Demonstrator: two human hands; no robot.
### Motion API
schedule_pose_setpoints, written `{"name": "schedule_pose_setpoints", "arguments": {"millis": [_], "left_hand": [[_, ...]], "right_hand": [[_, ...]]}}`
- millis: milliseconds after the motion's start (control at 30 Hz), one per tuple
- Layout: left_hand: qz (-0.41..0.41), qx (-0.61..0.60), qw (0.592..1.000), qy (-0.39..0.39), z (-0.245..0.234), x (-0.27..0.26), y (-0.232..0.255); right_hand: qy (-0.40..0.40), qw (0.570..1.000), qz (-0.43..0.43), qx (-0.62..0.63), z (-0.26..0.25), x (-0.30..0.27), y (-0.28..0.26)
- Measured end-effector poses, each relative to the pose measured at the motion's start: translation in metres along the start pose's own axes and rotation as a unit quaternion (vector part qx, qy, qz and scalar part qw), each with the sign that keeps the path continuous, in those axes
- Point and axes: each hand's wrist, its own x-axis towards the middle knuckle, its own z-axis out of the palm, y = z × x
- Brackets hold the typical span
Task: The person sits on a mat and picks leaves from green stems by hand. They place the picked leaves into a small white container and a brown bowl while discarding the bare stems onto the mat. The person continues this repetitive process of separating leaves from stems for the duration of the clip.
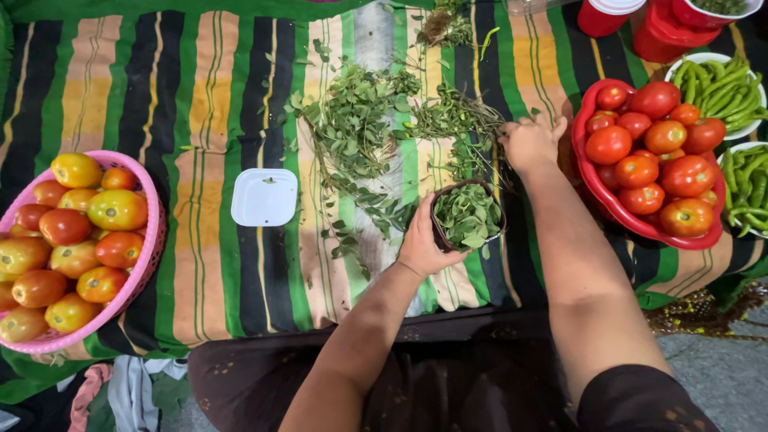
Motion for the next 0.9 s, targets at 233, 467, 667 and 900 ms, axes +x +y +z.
{"name": "schedule_pose_setpoints", "arguments": {"millis": [233,467,667,900], "left_hand": [[0.002,0.002,1.0,0.006,0.002,0.0,-0.001],[-0.022,-0.005,1.0,-0.006,0.0,0.001,0.0],[-0.029,-0.019,0.999,-0.004,0.0,0.001,0.0],[-0.016,-0.008,1.0,0.002,0.003,0.0,-0.004]], "right_hand": [[0.084,0.994,0.025,0.068,-0.006,-0.007,-0.005],[0.088,0.981,-0.083,0.149,-0.039,-0.007,-0.034],[0.045,0.963,-0.261,-0.047,-0.033,-0.002,-0.056],[0.137,0.974,-0.154,0.097,-0.053,-0.007,-0.055]]}}
